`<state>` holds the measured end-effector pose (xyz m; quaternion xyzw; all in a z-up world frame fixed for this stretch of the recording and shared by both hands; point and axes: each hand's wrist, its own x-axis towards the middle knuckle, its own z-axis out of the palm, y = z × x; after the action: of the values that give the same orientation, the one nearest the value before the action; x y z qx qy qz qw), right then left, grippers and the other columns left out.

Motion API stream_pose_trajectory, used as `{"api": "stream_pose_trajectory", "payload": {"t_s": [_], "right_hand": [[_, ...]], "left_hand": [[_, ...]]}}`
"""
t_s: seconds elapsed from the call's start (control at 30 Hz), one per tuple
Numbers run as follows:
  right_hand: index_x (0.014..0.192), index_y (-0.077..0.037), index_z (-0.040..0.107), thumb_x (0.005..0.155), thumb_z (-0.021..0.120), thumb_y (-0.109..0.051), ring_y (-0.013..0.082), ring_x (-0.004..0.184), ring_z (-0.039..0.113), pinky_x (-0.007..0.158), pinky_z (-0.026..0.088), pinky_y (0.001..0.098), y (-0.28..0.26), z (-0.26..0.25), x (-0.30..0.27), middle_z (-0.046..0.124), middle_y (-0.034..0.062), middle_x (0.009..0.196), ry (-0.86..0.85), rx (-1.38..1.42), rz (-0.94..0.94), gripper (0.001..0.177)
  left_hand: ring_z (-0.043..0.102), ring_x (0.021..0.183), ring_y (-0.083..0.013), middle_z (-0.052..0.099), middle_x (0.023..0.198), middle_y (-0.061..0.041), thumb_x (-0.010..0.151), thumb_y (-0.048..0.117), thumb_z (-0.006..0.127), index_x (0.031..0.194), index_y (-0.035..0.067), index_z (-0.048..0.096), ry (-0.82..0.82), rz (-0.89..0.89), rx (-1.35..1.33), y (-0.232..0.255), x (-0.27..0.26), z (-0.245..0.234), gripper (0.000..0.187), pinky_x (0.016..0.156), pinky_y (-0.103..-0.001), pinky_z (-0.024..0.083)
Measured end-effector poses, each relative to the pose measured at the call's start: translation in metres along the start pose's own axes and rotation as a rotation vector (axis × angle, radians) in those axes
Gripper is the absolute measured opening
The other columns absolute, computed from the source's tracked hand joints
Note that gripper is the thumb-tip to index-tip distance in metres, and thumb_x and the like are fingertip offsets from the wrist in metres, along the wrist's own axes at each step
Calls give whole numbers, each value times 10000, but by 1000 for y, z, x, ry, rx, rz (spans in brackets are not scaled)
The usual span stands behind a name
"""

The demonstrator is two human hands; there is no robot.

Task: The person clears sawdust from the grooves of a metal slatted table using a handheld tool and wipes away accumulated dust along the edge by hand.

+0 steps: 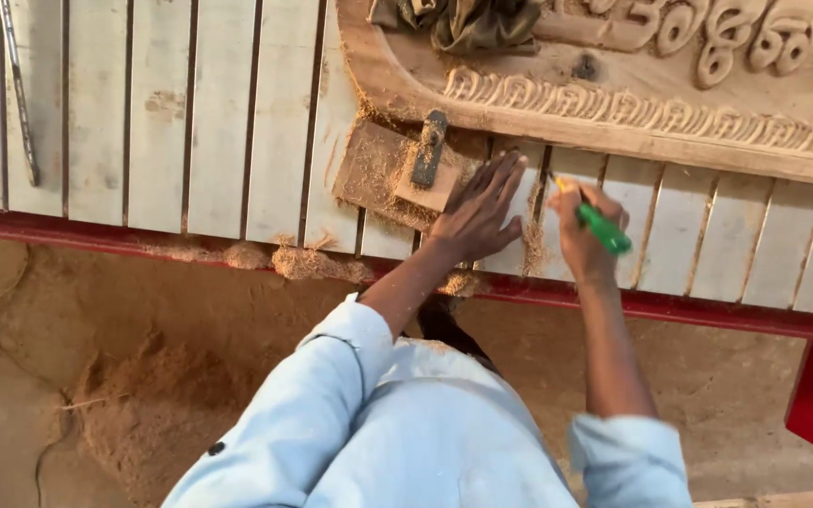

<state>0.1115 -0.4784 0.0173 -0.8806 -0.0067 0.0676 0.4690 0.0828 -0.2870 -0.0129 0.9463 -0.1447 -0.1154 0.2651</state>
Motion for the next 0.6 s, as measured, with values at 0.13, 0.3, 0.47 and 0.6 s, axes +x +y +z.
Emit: {"api": "stream_pose_trajectory", "payload": {"t_s": [0.13, 0.3, 0.47, 0.6], "right_hand": [[1095, 53, 739, 1064, 530, -227, 168, 782, 775, 620, 612, 315, 14, 5, 8, 761, 136, 872, 8, 49, -113, 350], [914, 13, 717, 1021, 564, -162, 231, 708, 747, 745, 590, 363, 8, 3, -37, 789, 108, 815, 61, -115, -87, 256], [1014, 28, 718, 1019, 560, -146, 245, 779, 769, 730, 600, 353, -2, 3, -76, 756, 139, 833, 88, 15, -81, 235], [939, 27, 698, 1013, 572, -131, 230, 776, 776, 718, 598, 345, -3, 6, -96, 770, 142, 842, 110, 27, 38, 215]], "left_hand": [[138, 1585, -321, 131, 1700, -191, 925, 362, 512, 1630, 34, 92, -82, -31, 93, 0, 4, 1, 884, 1314, -438, 101], [135, 1585, -332, 133, 1699, -194, 914, 368, 540, 1617, 16, 110, -103, 95, 102, -3, 15, 6, 896, 1300, -447, 85], [169, 1587, -292, 170, 1700, -173, 917, 405, 559, 1598, 1, 184, -223, 330, 45, 12, 6, 27, 876, 1319, -430, 105], [161, 1594, -284, 191, 1697, -173, 961, 486, 543, 1587, -12, 226, -140, 298, -24, 26, -15, 38, 860, 1333, -429, 116]]}}
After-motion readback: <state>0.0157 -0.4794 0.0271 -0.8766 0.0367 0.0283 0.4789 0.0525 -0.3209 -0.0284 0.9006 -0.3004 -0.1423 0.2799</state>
